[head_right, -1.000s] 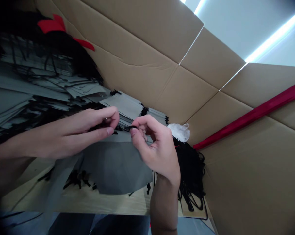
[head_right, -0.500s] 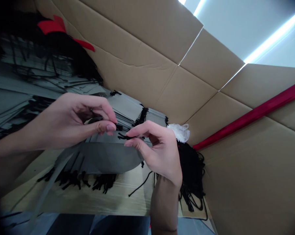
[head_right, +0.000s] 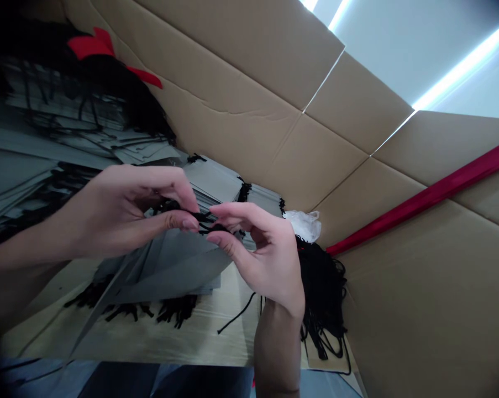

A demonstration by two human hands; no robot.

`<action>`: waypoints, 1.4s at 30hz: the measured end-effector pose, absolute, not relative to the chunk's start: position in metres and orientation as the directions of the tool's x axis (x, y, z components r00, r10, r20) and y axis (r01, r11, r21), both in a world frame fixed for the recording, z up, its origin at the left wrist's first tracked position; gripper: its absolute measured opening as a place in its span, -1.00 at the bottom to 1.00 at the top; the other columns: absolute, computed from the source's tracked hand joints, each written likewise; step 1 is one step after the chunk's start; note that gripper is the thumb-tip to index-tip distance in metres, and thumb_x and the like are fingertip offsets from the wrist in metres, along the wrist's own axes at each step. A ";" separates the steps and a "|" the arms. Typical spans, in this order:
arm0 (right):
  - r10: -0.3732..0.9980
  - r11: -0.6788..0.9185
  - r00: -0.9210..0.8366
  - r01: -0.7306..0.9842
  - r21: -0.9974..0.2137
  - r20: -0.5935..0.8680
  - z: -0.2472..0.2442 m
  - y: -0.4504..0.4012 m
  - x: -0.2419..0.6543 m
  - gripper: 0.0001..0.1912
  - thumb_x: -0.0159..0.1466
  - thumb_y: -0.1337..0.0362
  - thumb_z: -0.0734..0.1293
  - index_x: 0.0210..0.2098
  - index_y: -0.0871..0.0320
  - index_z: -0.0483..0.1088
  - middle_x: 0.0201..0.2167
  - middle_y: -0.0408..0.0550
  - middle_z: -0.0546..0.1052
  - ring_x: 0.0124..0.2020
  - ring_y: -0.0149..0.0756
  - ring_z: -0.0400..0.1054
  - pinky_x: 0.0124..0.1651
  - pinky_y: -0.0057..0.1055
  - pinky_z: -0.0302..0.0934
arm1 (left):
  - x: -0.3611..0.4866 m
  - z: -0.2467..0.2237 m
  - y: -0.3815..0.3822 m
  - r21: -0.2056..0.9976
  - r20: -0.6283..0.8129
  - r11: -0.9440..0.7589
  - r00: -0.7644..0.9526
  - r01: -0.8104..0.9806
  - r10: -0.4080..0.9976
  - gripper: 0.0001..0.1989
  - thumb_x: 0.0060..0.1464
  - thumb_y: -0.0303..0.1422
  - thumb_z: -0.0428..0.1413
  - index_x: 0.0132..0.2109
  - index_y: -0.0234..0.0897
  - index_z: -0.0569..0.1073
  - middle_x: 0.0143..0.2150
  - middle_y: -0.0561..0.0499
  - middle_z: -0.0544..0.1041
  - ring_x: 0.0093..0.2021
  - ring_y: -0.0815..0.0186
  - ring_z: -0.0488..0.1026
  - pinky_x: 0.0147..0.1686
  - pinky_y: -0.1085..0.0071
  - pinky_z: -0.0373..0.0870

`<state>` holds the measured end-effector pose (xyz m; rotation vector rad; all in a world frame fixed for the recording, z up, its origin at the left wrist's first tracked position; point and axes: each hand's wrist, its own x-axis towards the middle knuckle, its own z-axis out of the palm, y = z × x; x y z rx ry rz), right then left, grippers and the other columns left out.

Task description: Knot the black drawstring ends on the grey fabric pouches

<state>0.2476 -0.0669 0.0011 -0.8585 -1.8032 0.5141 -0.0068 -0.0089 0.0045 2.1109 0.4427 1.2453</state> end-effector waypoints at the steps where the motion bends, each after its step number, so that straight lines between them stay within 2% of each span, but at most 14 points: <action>1: 0.762 0.646 -0.217 0.309 -0.698 0.610 0.001 -0.067 0.248 -0.50 0.31 0.39 0.75 0.18 -0.12 0.77 -0.11 -0.15 0.80 -0.15 -0.26 0.72 -0.02 -0.35 0.72 | -0.006 0.004 -0.009 0.665 0.659 -0.747 0.490 -0.023 0.571 -0.85 0.36 -0.38 0.39 -0.22 -0.14 0.61 -0.34 0.13 0.70 -0.34 0.36 0.59 -0.24 0.40 0.48; 3: 0.772 0.634 -0.210 0.315 -0.707 0.599 0.002 -0.067 0.247 -0.51 0.32 0.38 0.74 0.19 -0.12 0.77 -0.13 -0.15 0.79 -0.17 -0.26 0.71 -0.05 -0.35 0.71 | -0.006 0.004 -0.008 0.663 0.654 -0.749 0.491 -0.006 0.575 -0.82 0.35 -0.37 0.39 -0.27 -0.15 0.62 -0.36 0.11 0.67 -0.34 0.34 0.57 -0.25 0.41 0.46; 8: 0.761 0.642 -0.197 0.363 -0.675 0.618 0.003 -0.070 0.243 -0.82 0.39 0.33 0.69 -0.04 -0.02 0.81 -0.22 -0.13 0.79 -0.25 -0.25 0.70 -0.15 -0.31 0.68 | -0.006 0.001 -0.006 0.677 0.628 -0.735 0.545 -0.032 0.555 -0.86 0.37 -0.35 0.37 -0.23 -0.15 0.64 -0.33 0.10 0.70 -0.32 0.34 0.60 -0.27 0.43 0.49; 12: 0.757 0.648 -0.182 0.334 -0.685 0.627 0.004 -0.071 0.241 -0.78 0.37 0.42 0.68 -0.06 -0.01 0.80 -0.22 -0.15 0.80 -0.23 -0.27 0.72 -0.14 -0.36 0.67 | -0.007 0.004 -0.007 0.701 0.613 -0.709 0.579 -0.083 0.538 -0.96 0.41 -0.40 0.31 -0.11 -0.18 0.67 -0.20 0.06 0.78 -0.20 0.32 0.73 -0.17 0.46 0.61; 15: 0.742 0.664 -0.194 0.345 -0.664 0.641 0.005 -0.070 0.243 -0.79 0.38 0.39 0.68 -0.04 -0.02 0.80 -0.19 -0.13 0.80 -0.20 -0.24 0.72 -0.12 -0.32 0.69 | -0.006 0.008 -0.009 0.723 0.599 -0.688 0.552 -0.064 0.579 -0.95 0.37 -0.40 0.31 -0.14 -0.17 0.68 -0.22 0.04 0.78 -0.23 0.30 0.73 -0.22 0.47 0.61; 18: 0.742 0.661 -0.192 0.376 -0.650 0.643 0.007 -0.070 0.247 -0.80 0.38 0.35 0.69 -0.04 -0.02 0.79 -0.20 -0.14 0.79 -0.25 -0.26 0.70 -0.18 -0.34 0.67 | -0.005 0.010 -0.010 0.748 0.581 -0.661 0.538 -0.058 0.611 -0.94 0.34 -0.39 0.31 -0.18 -0.17 0.68 -0.25 0.02 0.79 -0.26 0.27 0.74 -0.25 0.46 0.61; 25: 0.748 0.650 -0.129 0.343 -0.678 0.652 0.005 -0.072 0.246 -0.67 0.26 0.35 0.78 -0.05 -0.01 0.73 -0.16 -0.13 0.79 -0.24 -0.22 0.72 -0.12 -0.28 0.75 | -0.006 0.007 -0.008 0.732 0.607 -0.676 0.533 -0.086 0.589 -0.95 0.37 -0.38 0.34 -0.15 -0.15 0.69 -0.21 0.04 0.81 -0.24 0.27 0.77 -0.22 0.41 0.67; 32: 0.756 0.642 -0.132 0.339 -0.687 0.641 0.006 -0.072 0.246 -0.67 0.27 0.42 0.76 -0.07 -0.02 0.75 -0.22 -0.17 0.79 -0.30 -0.29 0.69 -0.16 -0.33 0.69 | -0.007 0.008 -0.008 0.700 0.638 -0.709 0.519 -0.084 0.568 -0.96 0.36 -0.37 0.37 -0.14 -0.11 0.70 -0.21 0.11 0.78 -0.24 0.32 0.76 -0.23 0.42 0.66; 38: 0.753 0.643 -0.130 0.355 -0.678 0.645 0.005 -0.071 0.246 -0.79 0.35 0.35 0.73 -0.09 0.00 0.74 -0.22 -0.14 0.78 -0.31 -0.29 0.68 -0.23 -0.33 0.64 | -0.007 0.009 -0.009 0.691 0.643 -0.719 0.511 -0.068 0.570 -0.95 0.33 -0.37 0.36 -0.16 -0.09 0.68 -0.23 0.12 0.78 -0.24 0.31 0.75 -0.22 0.40 0.67; 42: 0.758 0.643 -0.140 0.323 -0.694 0.637 0.005 -0.071 0.246 -0.68 0.27 0.48 0.75 -0.10 0.00 0.74 -0.23 -0.19 0.78 -0.29 -0.32 0.69 -0.26 -0.42 0.58 | -0.008 0.008 -0.008 0.692 0.638 -0.719 0.518 -0.063 0.569 -0.96 0.34 -0.37 0.36 -0.14 -0.11 0.69 -0.22 0.11 0.78 -0.23 0.32 0.75 -0.22 0.42 0.67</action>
